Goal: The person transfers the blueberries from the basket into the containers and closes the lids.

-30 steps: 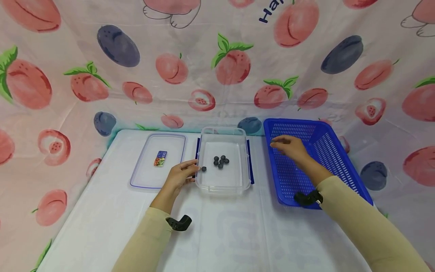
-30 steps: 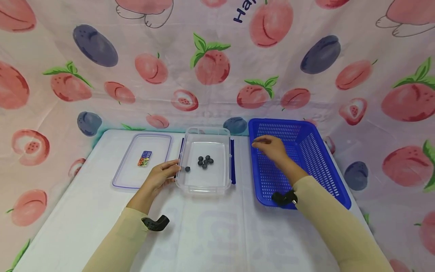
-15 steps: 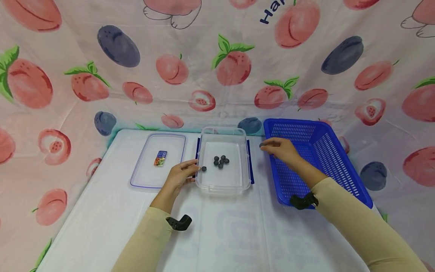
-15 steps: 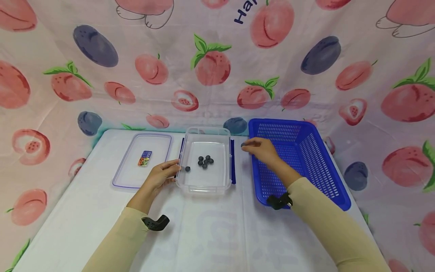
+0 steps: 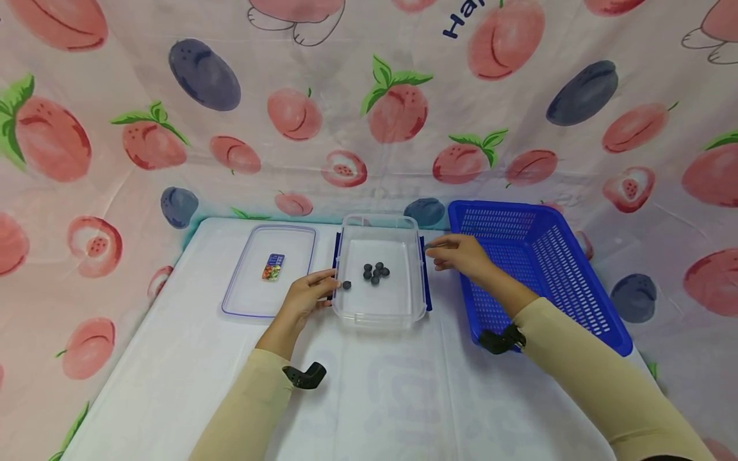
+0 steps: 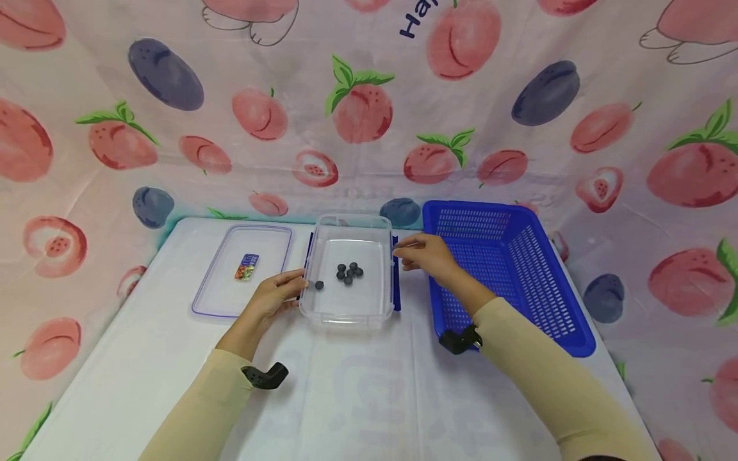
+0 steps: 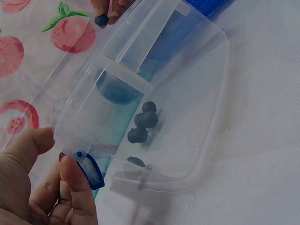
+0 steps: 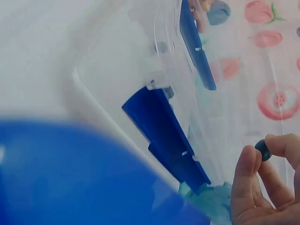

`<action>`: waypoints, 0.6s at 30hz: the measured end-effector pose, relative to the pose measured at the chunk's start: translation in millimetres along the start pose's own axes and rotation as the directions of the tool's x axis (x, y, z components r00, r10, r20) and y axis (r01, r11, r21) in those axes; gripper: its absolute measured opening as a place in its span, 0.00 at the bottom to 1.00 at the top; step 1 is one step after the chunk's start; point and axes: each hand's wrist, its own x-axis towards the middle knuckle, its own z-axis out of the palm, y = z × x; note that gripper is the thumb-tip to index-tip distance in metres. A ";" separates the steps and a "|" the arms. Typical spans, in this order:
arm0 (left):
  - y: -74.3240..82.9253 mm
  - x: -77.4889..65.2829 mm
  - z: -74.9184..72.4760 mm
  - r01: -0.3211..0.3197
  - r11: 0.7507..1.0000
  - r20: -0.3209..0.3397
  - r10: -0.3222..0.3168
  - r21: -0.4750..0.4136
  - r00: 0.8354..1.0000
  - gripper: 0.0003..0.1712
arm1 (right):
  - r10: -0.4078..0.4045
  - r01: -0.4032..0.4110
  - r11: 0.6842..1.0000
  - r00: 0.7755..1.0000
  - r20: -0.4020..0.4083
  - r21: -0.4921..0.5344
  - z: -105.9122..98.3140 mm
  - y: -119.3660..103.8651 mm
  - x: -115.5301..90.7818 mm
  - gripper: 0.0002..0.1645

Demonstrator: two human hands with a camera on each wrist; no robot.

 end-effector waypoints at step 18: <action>-3.9 0.2 0.1 -0.016 1.000 -0.002 0.016 -0.013 1.000 0.22 | 0.043 -0.029 0.992 0.992 0.115 -0.125 33.6 -13.1 10.6 0.23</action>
